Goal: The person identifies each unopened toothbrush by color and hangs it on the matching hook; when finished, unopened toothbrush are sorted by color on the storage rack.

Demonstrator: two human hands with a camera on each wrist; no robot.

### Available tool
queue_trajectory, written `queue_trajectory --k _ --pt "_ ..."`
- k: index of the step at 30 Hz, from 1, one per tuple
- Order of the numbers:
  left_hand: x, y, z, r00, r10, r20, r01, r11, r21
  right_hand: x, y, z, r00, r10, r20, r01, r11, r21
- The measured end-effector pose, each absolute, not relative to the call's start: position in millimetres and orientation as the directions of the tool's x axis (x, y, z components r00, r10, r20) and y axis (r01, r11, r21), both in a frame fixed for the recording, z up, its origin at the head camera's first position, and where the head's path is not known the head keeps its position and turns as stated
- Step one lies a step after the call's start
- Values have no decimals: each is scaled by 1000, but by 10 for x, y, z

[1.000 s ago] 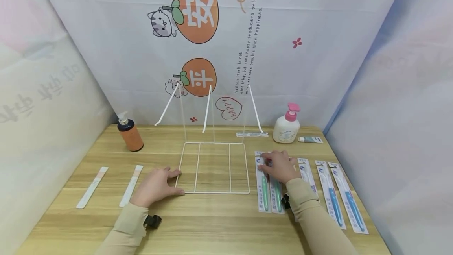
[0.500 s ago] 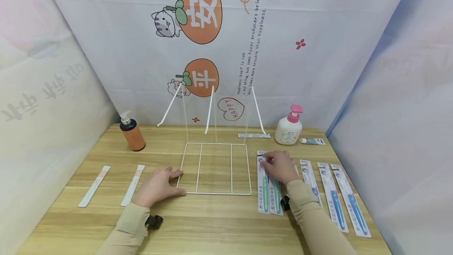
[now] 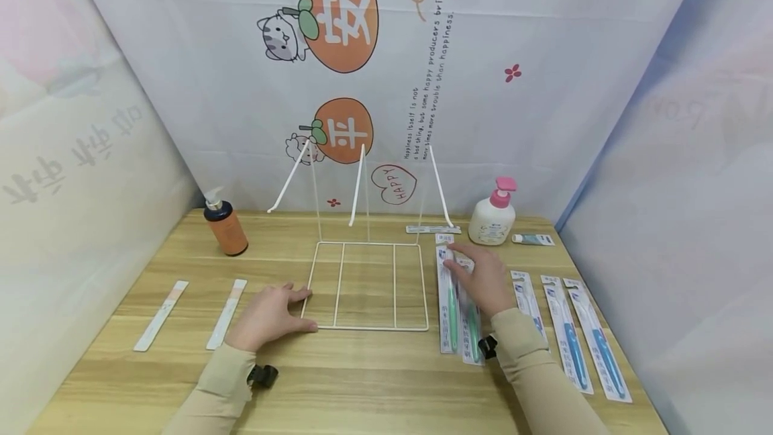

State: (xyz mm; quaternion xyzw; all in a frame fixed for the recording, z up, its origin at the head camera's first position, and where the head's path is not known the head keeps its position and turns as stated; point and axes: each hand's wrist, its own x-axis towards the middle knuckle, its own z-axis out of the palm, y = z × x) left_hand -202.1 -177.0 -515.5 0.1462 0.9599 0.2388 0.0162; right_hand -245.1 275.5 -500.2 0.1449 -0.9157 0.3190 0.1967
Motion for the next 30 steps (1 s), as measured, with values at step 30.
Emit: queue_trajectory --k 30 --pt "-2018 -1779 -5159 -958 284 43 271 843 465 -1643 1422 -3717 -267 -181 946 -921 337 -196"
